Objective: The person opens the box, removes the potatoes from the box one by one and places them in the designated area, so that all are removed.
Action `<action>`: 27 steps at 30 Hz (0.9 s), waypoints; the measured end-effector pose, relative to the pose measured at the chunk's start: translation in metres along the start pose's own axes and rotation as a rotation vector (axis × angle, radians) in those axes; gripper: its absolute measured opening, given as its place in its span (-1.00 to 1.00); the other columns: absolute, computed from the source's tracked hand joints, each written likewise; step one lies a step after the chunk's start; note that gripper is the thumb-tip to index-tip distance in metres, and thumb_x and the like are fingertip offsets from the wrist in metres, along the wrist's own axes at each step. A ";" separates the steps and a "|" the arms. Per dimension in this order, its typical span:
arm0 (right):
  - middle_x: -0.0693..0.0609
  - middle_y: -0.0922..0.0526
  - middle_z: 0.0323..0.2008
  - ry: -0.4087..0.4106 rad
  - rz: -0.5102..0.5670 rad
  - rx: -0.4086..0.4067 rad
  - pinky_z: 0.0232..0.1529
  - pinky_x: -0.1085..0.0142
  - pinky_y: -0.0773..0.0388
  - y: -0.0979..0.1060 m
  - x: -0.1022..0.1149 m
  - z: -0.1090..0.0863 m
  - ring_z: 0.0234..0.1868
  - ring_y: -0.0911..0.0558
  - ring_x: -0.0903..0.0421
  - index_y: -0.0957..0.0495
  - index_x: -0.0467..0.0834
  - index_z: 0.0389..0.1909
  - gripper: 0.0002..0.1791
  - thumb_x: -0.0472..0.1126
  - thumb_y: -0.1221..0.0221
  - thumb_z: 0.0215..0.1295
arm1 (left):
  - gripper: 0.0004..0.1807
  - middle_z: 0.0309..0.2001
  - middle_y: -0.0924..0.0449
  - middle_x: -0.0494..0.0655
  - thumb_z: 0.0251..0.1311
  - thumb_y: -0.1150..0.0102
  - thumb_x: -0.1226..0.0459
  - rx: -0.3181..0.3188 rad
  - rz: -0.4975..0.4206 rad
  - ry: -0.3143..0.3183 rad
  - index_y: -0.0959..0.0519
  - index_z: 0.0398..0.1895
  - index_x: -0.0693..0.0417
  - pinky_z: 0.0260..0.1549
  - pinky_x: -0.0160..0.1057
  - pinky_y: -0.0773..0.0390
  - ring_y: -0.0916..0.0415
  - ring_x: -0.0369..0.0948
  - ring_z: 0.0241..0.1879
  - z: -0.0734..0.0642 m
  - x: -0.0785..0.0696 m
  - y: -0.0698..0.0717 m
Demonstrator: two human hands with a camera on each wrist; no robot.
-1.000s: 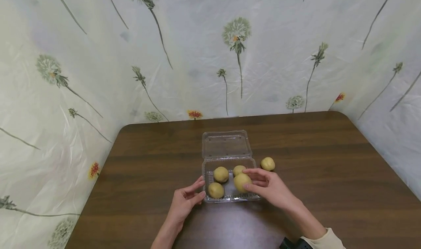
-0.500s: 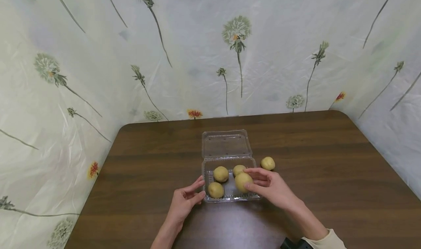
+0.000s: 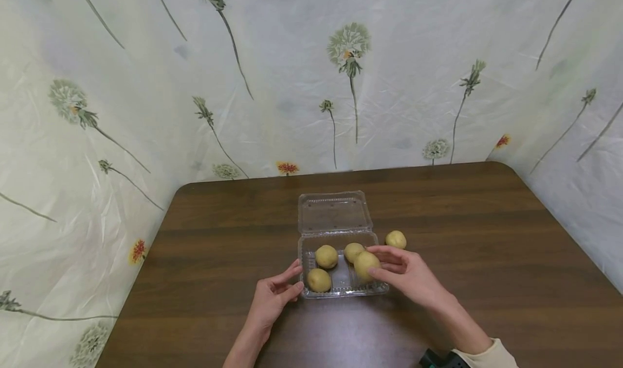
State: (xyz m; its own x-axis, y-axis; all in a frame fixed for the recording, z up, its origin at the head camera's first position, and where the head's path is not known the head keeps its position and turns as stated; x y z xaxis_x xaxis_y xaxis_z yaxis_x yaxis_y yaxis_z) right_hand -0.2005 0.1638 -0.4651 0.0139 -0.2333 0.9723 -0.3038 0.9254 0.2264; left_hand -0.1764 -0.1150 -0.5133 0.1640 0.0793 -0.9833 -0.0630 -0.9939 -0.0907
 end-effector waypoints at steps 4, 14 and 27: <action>-0.20 -0.57 0.11 0.014 0.018 -0.006 -0.04 0.32 -0.55 0.004 0.000 -0.001 0.09 -0.58 -0.07 -0.52 -0.18 0.19 -0.49 -0.14 -0.34 0.24 | -0.57 0.25 -0.48 0.01 0.14 -0.34 0.42 0.000 0.000 -0.005 -0.57 0.11 0.35 -0.37 -0.40 -0.53 -0.51 -0.32 -0.42 0.000 -0.001 0.000; -0.21 -0.60 0.08 0.012 0.038 -0.032 -0.06 0.32 -0.56 0.008 -0.003 -0.003 0.03 -0.62 0.05 -0.50 -0.22 0.20 -0.48 -0.16 -0.33 0.25 | -0.56 0.25 -0.48 0.01 0.13 -0.35 0.43 0.000 0.001 -0.006 -0.57 0.11 0.36 -0.37 -0.40 -0.52 -0.51 -0.32 -0.43 -0.001 -0.001 0.000; -0.24 -0.57 0.10 0.036 0.036 -0.062 -0.05 0.35 -0.56 0.013 -0.005 -0.003 -0.01 -0.63 0.09 -0.49 -0.24 0.21 -0.49 -0.19 -0.32 0.26 | -0.58 0.25 -0.48 -0.01 0.16 -0.33 0.42 0.007 0.010 -0.016 -0.58 0.11 0.33 -0.36 -0.40 -0.53 -0.52 -0.30 -0.41 -0.001 -0.002 0.001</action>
Point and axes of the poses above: each hand's wrist, its own z-axis towards the middle knuckle, its own y-axis out of the back of the hand, x = y × z, the point moved 7 cm from there along z, towards the middle knuckle
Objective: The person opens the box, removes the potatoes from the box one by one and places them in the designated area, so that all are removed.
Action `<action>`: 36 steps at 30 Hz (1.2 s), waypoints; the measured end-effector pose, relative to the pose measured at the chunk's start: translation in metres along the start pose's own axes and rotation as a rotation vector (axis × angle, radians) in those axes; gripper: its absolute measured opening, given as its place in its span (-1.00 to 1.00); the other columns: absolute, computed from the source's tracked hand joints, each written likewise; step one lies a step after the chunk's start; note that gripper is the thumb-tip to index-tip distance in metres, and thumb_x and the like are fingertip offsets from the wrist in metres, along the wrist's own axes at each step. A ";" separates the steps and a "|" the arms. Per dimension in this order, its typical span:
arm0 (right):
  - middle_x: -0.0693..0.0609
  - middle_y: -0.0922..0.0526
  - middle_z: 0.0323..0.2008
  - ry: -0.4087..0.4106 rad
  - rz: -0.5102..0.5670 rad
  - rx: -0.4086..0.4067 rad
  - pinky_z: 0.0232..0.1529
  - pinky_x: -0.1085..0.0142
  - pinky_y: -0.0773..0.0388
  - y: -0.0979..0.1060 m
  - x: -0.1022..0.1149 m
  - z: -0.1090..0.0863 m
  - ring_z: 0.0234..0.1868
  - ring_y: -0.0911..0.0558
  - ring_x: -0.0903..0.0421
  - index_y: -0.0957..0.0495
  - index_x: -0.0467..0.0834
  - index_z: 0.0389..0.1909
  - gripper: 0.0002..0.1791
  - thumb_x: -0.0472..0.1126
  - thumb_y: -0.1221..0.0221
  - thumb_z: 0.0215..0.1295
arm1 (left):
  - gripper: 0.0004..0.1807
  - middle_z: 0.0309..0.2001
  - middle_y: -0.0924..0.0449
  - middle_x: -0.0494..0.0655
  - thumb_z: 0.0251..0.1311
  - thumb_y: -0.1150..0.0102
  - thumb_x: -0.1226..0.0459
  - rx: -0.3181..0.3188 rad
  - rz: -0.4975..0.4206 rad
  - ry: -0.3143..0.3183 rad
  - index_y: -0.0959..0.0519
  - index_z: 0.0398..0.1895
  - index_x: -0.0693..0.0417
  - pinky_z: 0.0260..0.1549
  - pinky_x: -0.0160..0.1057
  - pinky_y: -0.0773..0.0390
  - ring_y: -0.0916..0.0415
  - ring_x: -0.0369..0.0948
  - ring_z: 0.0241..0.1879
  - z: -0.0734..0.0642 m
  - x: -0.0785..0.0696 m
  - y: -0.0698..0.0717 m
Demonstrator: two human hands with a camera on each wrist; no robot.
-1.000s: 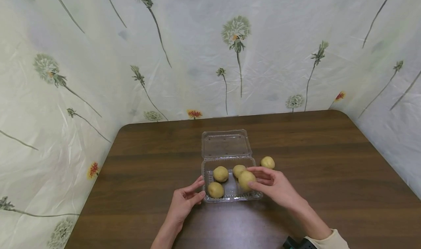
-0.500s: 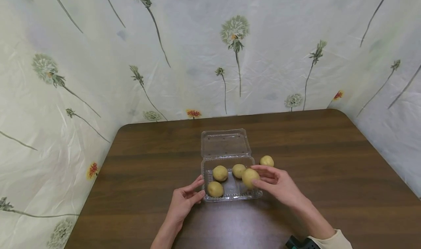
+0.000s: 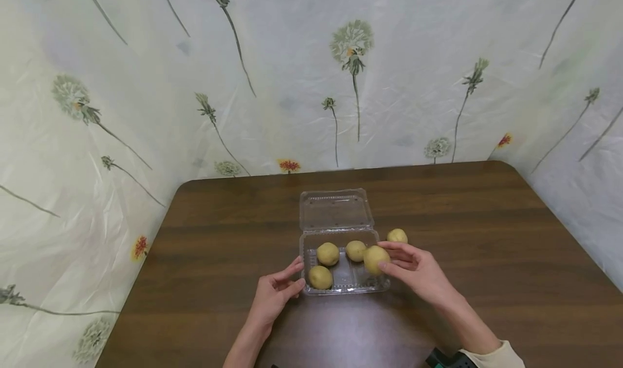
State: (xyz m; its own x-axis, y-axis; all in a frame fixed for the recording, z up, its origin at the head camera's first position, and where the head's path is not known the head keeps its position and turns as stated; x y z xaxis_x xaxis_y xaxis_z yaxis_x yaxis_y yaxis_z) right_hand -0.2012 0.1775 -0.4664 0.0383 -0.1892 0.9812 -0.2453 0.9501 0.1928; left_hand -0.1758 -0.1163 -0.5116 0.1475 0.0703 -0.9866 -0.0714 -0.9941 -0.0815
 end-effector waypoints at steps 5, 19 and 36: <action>-0.24 -0.57 0.09 -0.004 0.007 -0.013 -0.06 0.36 -0.56 0.003 -0.001 -0.002 -0.02 -0.64 0.12 -0.48 -0.25 0.22 -0.48 -0.20 -0.32 0.27 | -0.58 0.26 -0.47 -0.01 0.17 -0.33 0.41 0.001 -0.001 0.007 -0.58 0.12 0.32 -0.35 -0.40 -0.53 -0.53 -0.29 -0.41 -0.001 0.000 -0.001; -0.23 -0.54 0.15 -0.034 -0.008 -0.093 -0.04 0.38 -0.54 0.014 -0.008 -0.007 0.01 -0.61 0.16 -0.49 -0.20 0.22 -0.46 -0.14 -0.34 0.24 | -0.58 0.27 -0.46 -0.01 0.18 -0.33 0.40 -0.002 0.004 0.008 -0.58 0.13 0.30 -0.38 -0.40 -0.52 -0.51 -0.30 -0.43 -0.001 0.004 -0.001; -0.26 -0.57 0.09 -0.005 0.020 -0.104 -0.09 0.37 -0.57 0.022 -0.012 -0.006 -0.03 -0.63 0.21 -0.47 -0.26 0.23 -0.46 -0.20 -0.32 0.26 | -0.58 0.25 -0.47 -0.02 0.16 -0.33 0.42 -0.004 -0.004 0.008 -0.58 0.12 0.31 -0.37 -0.39 -0.53 -0.51 -0.29 -0.42 0.000 0.000 -0.002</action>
Point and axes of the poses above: each hand's wrist, its own z-axis towards the middle knuckle, its own y-axis out of the back of the hand, x = y × z, the point moved 7 cm from there along z, towards the middle knuckle
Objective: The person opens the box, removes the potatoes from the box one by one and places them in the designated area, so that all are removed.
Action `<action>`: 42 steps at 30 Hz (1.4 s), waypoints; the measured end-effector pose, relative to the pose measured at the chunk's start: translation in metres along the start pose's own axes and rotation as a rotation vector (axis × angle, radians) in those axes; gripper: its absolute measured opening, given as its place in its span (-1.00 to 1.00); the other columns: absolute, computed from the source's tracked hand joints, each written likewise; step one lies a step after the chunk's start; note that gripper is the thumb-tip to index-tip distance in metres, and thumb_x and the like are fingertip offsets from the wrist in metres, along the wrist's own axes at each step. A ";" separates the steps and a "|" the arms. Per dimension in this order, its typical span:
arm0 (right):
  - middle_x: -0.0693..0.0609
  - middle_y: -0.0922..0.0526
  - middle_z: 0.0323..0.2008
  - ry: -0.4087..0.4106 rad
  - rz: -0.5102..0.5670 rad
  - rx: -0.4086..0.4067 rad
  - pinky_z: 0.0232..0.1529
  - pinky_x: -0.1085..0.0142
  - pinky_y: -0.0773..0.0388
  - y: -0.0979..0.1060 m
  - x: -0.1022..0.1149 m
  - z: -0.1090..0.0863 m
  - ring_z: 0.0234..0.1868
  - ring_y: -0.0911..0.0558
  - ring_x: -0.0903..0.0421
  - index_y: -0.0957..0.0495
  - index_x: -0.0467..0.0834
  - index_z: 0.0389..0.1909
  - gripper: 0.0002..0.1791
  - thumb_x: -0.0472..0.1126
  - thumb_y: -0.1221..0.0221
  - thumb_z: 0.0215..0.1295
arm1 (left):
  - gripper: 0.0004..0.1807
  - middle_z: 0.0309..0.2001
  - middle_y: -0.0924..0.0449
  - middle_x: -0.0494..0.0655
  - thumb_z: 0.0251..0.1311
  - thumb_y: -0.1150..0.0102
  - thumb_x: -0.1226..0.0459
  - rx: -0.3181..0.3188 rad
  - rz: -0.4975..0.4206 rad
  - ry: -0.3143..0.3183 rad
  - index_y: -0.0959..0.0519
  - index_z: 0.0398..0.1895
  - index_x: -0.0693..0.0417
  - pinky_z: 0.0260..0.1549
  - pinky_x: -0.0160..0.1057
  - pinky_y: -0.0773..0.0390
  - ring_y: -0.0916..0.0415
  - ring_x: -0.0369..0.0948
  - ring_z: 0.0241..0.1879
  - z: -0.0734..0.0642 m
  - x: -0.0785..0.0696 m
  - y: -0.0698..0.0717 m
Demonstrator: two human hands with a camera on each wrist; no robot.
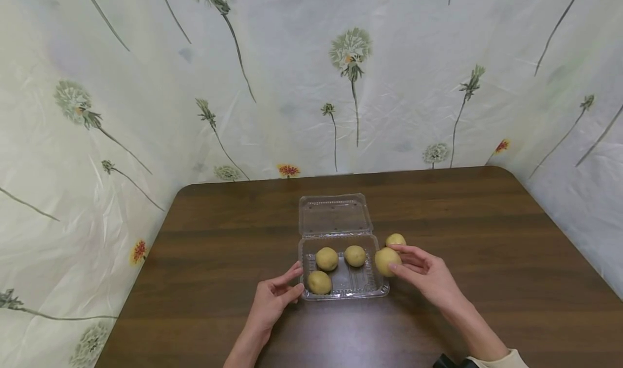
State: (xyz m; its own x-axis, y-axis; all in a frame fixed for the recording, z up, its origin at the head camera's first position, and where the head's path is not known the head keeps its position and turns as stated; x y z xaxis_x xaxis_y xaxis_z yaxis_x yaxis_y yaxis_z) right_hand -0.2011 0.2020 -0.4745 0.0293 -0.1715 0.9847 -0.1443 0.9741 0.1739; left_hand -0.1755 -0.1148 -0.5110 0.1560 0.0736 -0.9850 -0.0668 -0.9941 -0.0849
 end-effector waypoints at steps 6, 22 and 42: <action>-0.25 -0.58 0.07 -0.030 -0.009 -0.008 -0.10 0.36 -0.58 0.003 -0.003 -0.001 -0.05 -0.64 0.20 -0.46 -0.25 0.24 -0.46 -0.16 -0.31 0.28 | -0.58 0.26 -0.47 -0.02 0.17 -0.32 0.41 0.001 0.001 0.008 -0.58 0.12 0.31 -0.38 -0.39 -0.52 -0.51 -0.29 -0.42 -0.001 -0.001 0.000; -0.23 -0.60 0.07 -0.039 -0.086 -0.051 -0.12 0.38 -0.57 0.016 -0.011 0.003 -0.06 -0.64 0.23 -0.47 -0.20 0.23 -0.44 -0.07 -0.32 0.27 | -0.58 0.26 -0.46 0.00 0.17 -0.33 0.41 0.005 -0.004 0.002 -0.58 0.12 0.32 -0.38 -0.39 -0.52 -0.49 -0.30 -0.44 0.001 0.000 0.000; -0.23 -0.60 0.08 -0.091 -0.069 -0.058 -0.12 0.37 -0.58 0.022 -0.022 -0.003 -0.07 -0.65 0.25 -0.44 -0.23 0.26 -0.41 -0.06 -0.31 0.28 | -0.57 0.26 -0.46 0.01 0.16 -0.33 0.42 0.005 -0.008 0.008 -0.57 0.12 0.33 -0.37 -0.40 -0.52 -0.50 -0.31 -0.43 0.002 0.001 0.001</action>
Point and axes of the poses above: each hand's wrist, its own z-axis towards the middle knuckle, its own y-axis out of the back of the hand, x = y × z, the point moved 7 cm from there along z, towards the middle knuckle
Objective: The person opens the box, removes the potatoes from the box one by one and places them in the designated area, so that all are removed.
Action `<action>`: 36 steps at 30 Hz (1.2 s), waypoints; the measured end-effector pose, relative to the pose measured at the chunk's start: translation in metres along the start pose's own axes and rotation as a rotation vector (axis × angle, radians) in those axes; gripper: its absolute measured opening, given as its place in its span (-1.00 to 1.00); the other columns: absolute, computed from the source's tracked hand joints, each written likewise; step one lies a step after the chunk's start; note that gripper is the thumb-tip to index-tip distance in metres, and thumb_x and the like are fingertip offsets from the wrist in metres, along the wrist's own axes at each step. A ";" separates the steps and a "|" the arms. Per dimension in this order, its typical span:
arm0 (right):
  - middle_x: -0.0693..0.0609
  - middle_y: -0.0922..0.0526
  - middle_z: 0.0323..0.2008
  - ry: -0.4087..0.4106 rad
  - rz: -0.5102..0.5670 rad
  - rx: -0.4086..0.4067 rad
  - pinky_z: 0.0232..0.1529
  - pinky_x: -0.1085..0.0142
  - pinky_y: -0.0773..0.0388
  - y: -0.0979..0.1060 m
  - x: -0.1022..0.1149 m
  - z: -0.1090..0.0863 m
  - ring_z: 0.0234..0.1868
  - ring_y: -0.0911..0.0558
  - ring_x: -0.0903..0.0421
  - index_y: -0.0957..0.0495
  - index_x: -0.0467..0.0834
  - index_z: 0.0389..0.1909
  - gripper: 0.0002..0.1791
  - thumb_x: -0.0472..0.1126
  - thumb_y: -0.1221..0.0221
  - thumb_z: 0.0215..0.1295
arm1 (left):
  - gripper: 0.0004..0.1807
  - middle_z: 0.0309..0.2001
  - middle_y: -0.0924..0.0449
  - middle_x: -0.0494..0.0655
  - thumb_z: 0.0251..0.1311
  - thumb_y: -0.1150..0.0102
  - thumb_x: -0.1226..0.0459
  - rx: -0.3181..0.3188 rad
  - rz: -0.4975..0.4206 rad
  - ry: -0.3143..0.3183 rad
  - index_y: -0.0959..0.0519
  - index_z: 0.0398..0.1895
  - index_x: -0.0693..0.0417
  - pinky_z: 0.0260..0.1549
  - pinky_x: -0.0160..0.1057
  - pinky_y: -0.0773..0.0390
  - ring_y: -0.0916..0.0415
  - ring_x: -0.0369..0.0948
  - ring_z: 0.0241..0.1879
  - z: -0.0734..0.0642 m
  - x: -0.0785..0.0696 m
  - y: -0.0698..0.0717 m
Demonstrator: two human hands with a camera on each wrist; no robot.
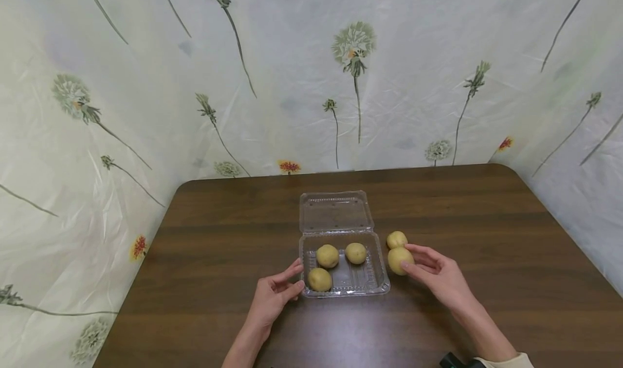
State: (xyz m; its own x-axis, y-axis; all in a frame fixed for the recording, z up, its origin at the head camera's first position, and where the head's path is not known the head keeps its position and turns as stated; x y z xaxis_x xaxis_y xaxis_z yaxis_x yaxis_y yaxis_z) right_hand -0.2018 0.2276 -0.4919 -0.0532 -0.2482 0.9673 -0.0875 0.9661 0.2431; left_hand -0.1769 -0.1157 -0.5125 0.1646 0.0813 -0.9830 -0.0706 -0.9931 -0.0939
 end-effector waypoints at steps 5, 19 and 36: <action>-0.24 -0.60 0.07 -0.003 0.005 0.003 -0.12 0.37 -0.59 0.001 -0.003 0.001 -0.08 -0.65 0.25 -0.43 -0.24 0.26 -0.40 -0.06 -0.31 0.28 | -0.57 0.27 -0.46 0.02 0.16 -0.33 0.42 0.001 -0.003 0.003 -0.57 0.12 0.33 -0.36 -0.40 -0.53 -0.50 -0.31 -0.42 0.000 0.001 0.000; -0.26 -0.59 0.07 -0.009 -0.019 0.002 -0.13 0.35 -0.60 0.005 -0.011 0.002 -0.09 -0.64 0.25 -0.42 -0.22 0.28 -0.39 -0.04 -0.30 0.29 | -0.57 0.26 -0.46 0.01 0.16 -0.34 0.41 0.002 -0.004 -0.003 -0.58 0.12 0.32 -0.37 -0.40 -0.53 -0.50 -0.31 -0.43 0.000 0.002 0.001; -0.16 -0.61 0.09 -0.045 -0.113 -0.018 -0.13 0.39 -0.57 0.021 -0.019 0.003 -0.07 -0.63 0.29 -0.43 -0.12 0.30 -0.36 0.08 -0.27 0.28 | -0.57 0.26 -0.47 0.01 0.14 -0.35 0.41 0.005 -0.011 -0.002 -0.58 0.11 0.32 -0.36 -0.39 -0.54 -0.52 -0.31 -0.42 0.001 0.003 0.002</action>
State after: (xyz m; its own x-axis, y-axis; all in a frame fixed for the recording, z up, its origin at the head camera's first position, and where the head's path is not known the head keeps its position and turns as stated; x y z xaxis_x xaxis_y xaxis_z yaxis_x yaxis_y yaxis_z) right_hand -0.2054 0.2527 -0.5054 -0.0885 -0.3577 0.9296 -0.0775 0.9329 0.3516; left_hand -0.1774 -0.1177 -0.5158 0.1637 0.0920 -0.9822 -0.0740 -0.9917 -0.1052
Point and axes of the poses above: each hand's wrist, its own z-axis towards the middle knuckle, its own y-axis out of the back of the hand, x = y × z, the point moved 7 cm from there along z, towards the middle knuckle
